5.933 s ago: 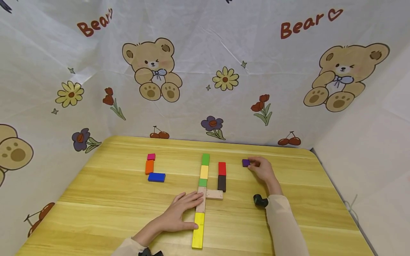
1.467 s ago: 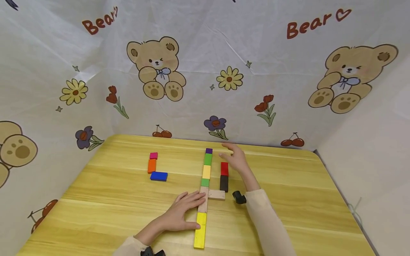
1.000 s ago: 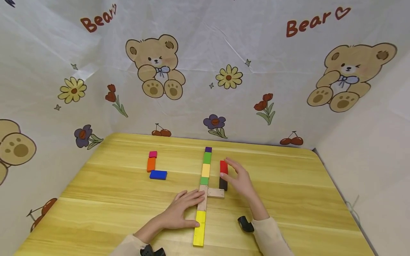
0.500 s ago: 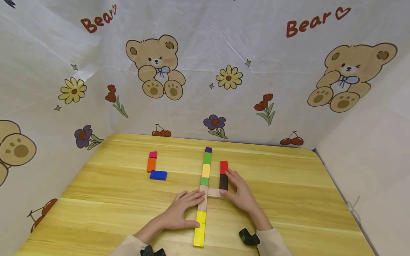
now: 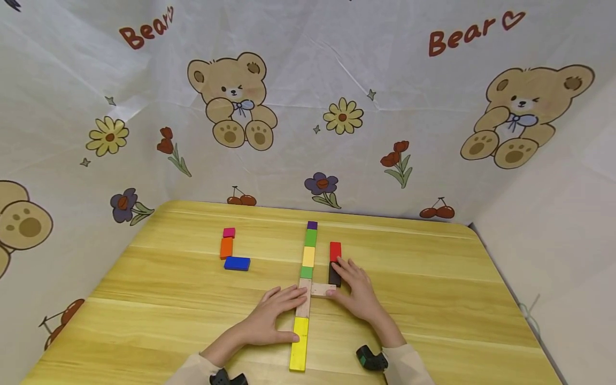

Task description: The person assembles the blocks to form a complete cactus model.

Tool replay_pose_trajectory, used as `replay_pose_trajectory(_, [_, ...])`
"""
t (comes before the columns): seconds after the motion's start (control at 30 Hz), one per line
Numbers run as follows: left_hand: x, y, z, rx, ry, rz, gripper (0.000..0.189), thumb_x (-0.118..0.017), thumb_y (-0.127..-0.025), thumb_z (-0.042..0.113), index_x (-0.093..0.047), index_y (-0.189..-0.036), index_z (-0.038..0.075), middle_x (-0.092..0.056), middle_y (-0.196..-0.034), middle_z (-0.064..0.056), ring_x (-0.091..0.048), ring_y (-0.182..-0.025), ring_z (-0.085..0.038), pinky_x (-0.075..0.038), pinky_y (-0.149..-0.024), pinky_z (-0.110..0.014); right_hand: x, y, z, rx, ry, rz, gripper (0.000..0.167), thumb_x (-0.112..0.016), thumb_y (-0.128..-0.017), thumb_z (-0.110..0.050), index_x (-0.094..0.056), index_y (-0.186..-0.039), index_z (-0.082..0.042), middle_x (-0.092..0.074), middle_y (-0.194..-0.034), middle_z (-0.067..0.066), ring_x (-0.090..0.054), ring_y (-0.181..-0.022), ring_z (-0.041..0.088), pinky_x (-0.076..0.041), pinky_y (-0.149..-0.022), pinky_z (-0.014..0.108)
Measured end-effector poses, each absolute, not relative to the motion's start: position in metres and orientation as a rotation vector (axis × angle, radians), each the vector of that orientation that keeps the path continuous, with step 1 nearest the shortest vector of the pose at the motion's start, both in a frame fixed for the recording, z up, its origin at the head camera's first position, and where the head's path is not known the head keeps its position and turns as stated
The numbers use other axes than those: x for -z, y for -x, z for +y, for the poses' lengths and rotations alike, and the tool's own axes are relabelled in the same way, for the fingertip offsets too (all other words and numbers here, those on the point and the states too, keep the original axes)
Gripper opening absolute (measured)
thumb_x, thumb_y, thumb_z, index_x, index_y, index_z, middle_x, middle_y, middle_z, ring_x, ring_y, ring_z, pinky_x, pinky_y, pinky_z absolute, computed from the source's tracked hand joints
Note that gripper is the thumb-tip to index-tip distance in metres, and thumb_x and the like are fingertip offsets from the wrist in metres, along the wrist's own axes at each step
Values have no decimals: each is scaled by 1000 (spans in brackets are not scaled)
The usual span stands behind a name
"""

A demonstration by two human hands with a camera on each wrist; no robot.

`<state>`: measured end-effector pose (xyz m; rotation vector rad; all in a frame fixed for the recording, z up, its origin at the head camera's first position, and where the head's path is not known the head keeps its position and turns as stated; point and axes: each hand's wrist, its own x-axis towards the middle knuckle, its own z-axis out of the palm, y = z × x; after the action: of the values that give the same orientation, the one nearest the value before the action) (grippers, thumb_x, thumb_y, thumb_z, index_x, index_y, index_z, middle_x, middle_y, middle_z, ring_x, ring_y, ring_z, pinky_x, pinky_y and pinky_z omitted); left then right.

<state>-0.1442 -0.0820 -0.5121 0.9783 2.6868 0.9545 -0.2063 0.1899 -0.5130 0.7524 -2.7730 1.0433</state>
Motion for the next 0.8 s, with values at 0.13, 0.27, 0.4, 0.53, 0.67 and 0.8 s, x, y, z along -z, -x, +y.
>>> replay_pose_trajectory(0.13, [512,144,-82,-964,-983,2683,79,-68,-84,54,-43,-149,15,-32,-159,4,-25,-149,-25,-16,-119,-57,511,205,189,-1039,-744,-2787,65,-74,-86,-29,-50,-143,-8,-39,-154,15,-26,-143,49,-16,-110,72])
replay_pose_trajectory(0.27, [511,144,-82,-972,-993,2686,79,-69,-84,53,-44,-148,14,-33,-159,3,-26,-149,-27,-16,-118,-58,509,204,188,-1031,-738,-2795,65,-74,-86,-28,-50,-143,-7,-39,-154,16,-27,-143,49,-16,-110,73])
replay_pose_trajectory(0.4, [512,145,-82,-967,-989,2687,80,-69,-84,54,-44,-148,15,-33,-159,4,-26,-149,-25,-16,-118,-58,509,203,188,-1032,-735,-2795,65,-74,-86,-29,-51,-143,-7,-39,-154,16,-27,-143,48,-15,-110,72])
replay_pose_trajectory(0.53, [513,145,-81,-959,-980,2689,79,-69,-84,54,-44,-148,16,-32,-159,5,-25,-149,-24,-15,-119,-56,510,204,189,-1020,-734,-2797,65,-74,-86,-30,-51,-143,-8,-39,-154,15,-27,-143,48,-16,-110,72])
replay_pose_trajectory(0.67, [512,145,-82,-1017,-969,2673,78,-68,-84,54,-44,-148,16,-32,-159,5,-26,-149,-24,-16,-119,-57,511,204,189,-1015,-731,-2801,65,-73,-87,-32,-50,-143,-9,-39,-155,14,-27,-143,47,-16,-111,72])
replay_pose_trajectory(0.8, [509,148,-85,-1252,-910,2628,74,-72,-84,46,-47,-146,15,-35,-158,0,-33,-145,-27,-25,-116,-59,511,205,189,-1021,-736,-2800,66,-73,-86,-32,-50,-143,-9,-39,-155,14,-27,-143,47,-15,-111,71])
